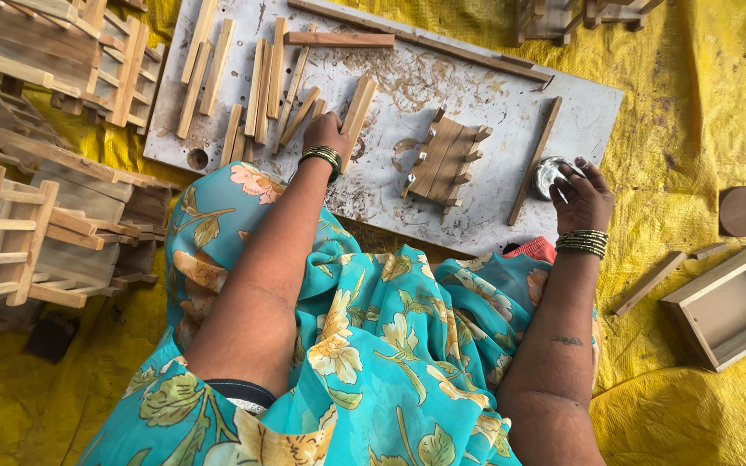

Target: The person sits on the floor assembling small wooden furniture pieces. They pick thin wooden sticks and slats from a board, apply white glue from a small metal bowl to the parts, and press the sticks into a small wooden chair frame, adding pieces one at a time and setting finished frames aside.

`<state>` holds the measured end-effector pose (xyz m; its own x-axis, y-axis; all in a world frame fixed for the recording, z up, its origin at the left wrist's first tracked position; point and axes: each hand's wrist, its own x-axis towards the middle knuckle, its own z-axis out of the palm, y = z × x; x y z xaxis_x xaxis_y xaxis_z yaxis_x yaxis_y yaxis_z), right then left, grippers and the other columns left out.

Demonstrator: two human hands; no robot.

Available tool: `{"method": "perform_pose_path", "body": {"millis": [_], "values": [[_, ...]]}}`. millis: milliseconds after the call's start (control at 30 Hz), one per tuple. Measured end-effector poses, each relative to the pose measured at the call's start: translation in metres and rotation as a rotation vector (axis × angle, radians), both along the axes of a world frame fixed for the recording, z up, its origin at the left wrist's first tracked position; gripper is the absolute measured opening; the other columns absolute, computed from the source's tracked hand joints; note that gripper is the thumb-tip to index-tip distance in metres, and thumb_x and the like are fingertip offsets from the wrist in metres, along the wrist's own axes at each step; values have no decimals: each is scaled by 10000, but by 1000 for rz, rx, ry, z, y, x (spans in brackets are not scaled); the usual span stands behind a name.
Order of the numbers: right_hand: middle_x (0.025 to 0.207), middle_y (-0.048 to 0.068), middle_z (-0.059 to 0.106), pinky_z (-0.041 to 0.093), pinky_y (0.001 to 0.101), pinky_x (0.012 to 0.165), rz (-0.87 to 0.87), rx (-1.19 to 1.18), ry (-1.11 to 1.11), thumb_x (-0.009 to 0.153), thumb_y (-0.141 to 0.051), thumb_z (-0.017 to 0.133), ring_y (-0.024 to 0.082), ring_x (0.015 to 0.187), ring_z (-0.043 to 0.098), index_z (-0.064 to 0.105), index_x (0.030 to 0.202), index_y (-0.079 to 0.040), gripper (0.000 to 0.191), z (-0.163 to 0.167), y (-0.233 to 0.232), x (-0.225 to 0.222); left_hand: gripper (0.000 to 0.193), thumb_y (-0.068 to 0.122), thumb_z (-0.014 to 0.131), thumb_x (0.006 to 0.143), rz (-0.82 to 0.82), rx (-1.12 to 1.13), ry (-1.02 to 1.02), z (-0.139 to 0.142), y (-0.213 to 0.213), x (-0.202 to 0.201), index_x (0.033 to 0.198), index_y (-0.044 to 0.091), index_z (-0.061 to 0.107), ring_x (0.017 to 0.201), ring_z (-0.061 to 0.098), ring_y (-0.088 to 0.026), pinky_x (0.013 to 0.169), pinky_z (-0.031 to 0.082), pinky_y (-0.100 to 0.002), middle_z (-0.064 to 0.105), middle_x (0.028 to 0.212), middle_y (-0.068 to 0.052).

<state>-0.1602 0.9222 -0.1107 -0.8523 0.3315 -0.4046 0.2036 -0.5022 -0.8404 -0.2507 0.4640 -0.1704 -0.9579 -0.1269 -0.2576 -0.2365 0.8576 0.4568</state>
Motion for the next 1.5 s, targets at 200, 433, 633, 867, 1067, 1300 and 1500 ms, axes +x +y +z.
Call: {"method": "perform_pose_path", "body": {"millis": [200,433,633,867,1067,1300,1500], "values": [[1005,115,774,639,367,755,-2,-15,-5,967,51,587,207,832,751,686,1153,-63,240,4,-3,0,263,153,746,844,6,-33,21,12,4,3,1072,47,669,1068,656,-353,935,533,-441,679,1121,-185],[1021,119,771,638,381,759,3,1,-22,968,45,567,212,836,752,669,1199,-54,271,13,-9,-1,216,182,781,846,219,359,-49,35,-13,-7,992,31,731,858,748,-242,825,614,-394,767,938,-115],[1030,113,769,618,395,761,-6,57,-90,960,16,572,209,830,739,651,1214,-82,284,14,-17,3,179,51,699,921,138,1488,-100,58,-29,3,1075,-39,696,834,753,-215,802,640,-393,762,976,-120],[1033,124,755,592,394,746,17,90,-154,929,5,609,224,809,715,643,1225,-85,311,16,-24,29,307,29,670,965,7,1771,-159,78,-35,49,1263,-43,645,943,725,-218,851,596,-378,757,1076,-132],[1044,125,749,581,402,710,-7,84,-155,899,0,597,239,809,707,615,1224,-101,342,29,-37,48,347,-11,676,941,22,1798,-145,73,-44,67,1285,-4,630,971,721,-216,853,604,-401,733,1091,-101],[1091,104,761,597,331,752,46,230,113,917,0,587,183,848,713,648,1261,-85,359,38,-58,62,370,-14,682,898,-12,1746,-151,78,-40,74,1258,27,608,976,727,-219,841,625,-416,733,1078,-98],[1074,99,758,580,287,717,46,254,199,891,37,593,164,829,714,658,1216,-60,345,46,-86,70,331,4,709,891,18,1772,-129,88,-30,85,1206,38,612,936,714,-208,811,623,-411,713,1051,-66]]}}
